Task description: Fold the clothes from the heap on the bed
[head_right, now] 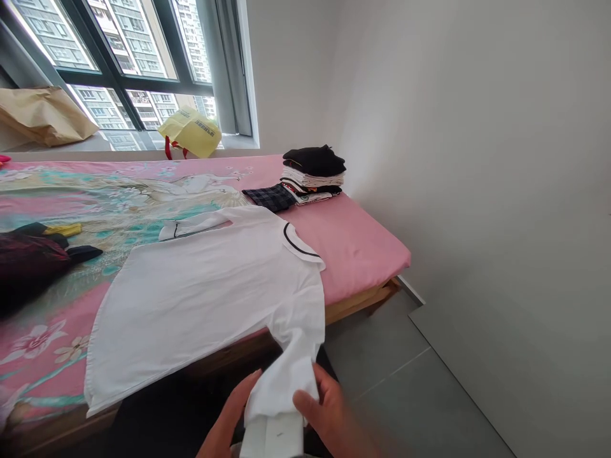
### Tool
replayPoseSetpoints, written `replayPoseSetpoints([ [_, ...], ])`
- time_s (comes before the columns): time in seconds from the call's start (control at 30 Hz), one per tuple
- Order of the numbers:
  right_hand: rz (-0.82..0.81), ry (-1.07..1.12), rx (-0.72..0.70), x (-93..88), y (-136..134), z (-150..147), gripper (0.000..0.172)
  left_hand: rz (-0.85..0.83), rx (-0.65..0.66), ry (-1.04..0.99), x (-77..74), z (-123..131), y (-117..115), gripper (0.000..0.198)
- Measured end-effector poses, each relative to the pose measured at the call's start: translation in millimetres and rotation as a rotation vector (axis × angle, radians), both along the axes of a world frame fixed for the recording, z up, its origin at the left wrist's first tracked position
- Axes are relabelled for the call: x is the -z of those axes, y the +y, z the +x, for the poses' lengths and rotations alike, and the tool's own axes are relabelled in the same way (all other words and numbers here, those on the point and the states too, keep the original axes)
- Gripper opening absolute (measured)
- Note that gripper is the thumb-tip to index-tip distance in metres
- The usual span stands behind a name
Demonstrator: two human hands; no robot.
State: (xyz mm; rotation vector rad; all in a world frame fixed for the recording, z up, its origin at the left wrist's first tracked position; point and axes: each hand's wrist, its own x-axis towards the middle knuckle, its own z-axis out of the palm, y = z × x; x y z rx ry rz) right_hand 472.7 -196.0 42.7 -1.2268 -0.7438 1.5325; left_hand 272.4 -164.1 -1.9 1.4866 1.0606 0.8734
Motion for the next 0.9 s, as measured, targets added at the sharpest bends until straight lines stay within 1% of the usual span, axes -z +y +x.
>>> replayPoseSetpoints([
  [0.03,-0.017,0.021,0.017,-0.5,1.5,-1.7,0.053,-0.051,0.042,-0.036,-6.0,7.9,-0.4,0.076],
  [0.1,-0.072,0.048,0.081,2.7,3.9,-2.4,0.049,-0.187,0.072,-0.083,-13.9,17.4,3.3,0.067],
  [0.17,-0.116,0.046,0.151,9.3,5.7,-1.3,0.047,-0.316,0.074,-0.12,-16.3,21.1,9.7,0.055],
  [0.2,-0.118,0.028,0.177,12.7,6.6,-0.6,0.047,-0.347,0.064,-0.136,-15.8,21.4,12.7,0.051],
  [0.23,-0.109,0.004,0.198,15.5,7.5,0.0,0.046,-0.337,0.041,-0.142,-14.8,21.0,15.0,0.048],
  [0.27,-0.094,-0.021,0.211,17.7,8.4,0.7,0.044,-0.274,0.005,-0.122,-13.5,19.7,16.5,0.045],
  [0.3,-0.079,-0.042,0.216,18.9,9.3,1.3,0.043,-0.157,-0.043,-0.07,-12.5,17.8,17.2,0.041],
  [0.37,-0.067,-0.068,0.215,19.1,11.3,2.2,0.042,0.183,-0.13,0.091,-12.7,12.4,16.6,0.029],
  [0.4,-0.074,-0.073,0.218,18.3,12.2,2.3,0.042,0.358,-0.145,0.17,-14.3,9.5,15.5,0.023],
  [0.43,-0.081,-0.074,0.224,17.1,13.0,2.0,0.043,0.508,-0.137,0.236,-16.8,6.8,14.2,0.02],
  [0.5,-0.092,-0.063,0.236,14.3,13.5,-0.2,0.044,0.707,-0.066,0.323,-23.6,3.4,11.2,0.023],
  [0.6,-0.099,0.004,0.239,11.4,10.8,-6.7,0.045,0.84,0.05,0.471,-33.1,4.2,7.4,0.036],
  [0.7,-0.087,0.036,0.216,13.1,7.1,-8.1,0.042,0.879,0.079,0.564,-36.5,6.6,5.7,0.03],
  [0.73,-0.06,0.005,0.22,14.5,7.4,-5.1,0.042,0.878,0.083,0.554,-36.5,6.3,5.3,0.03],
  [0.8,0.018,-0.113,0.289,16.5,13.4,7.8,0.043,0.869,0.09,0.5,-35.7,3.7,4.0,0.031],
  [0.87,0.108,-0.262,0.398,14.7,29.3,27.3,0.044,0.862,0.107,0.457,-35.0,-0.2,1.4,0.031],
  [0.9,0.157,-0.336,0.429,12.1,41.2,37.7,0.043,0.864,0.12,0.443,-34.8,-1.9,-0.4,0.032],
])
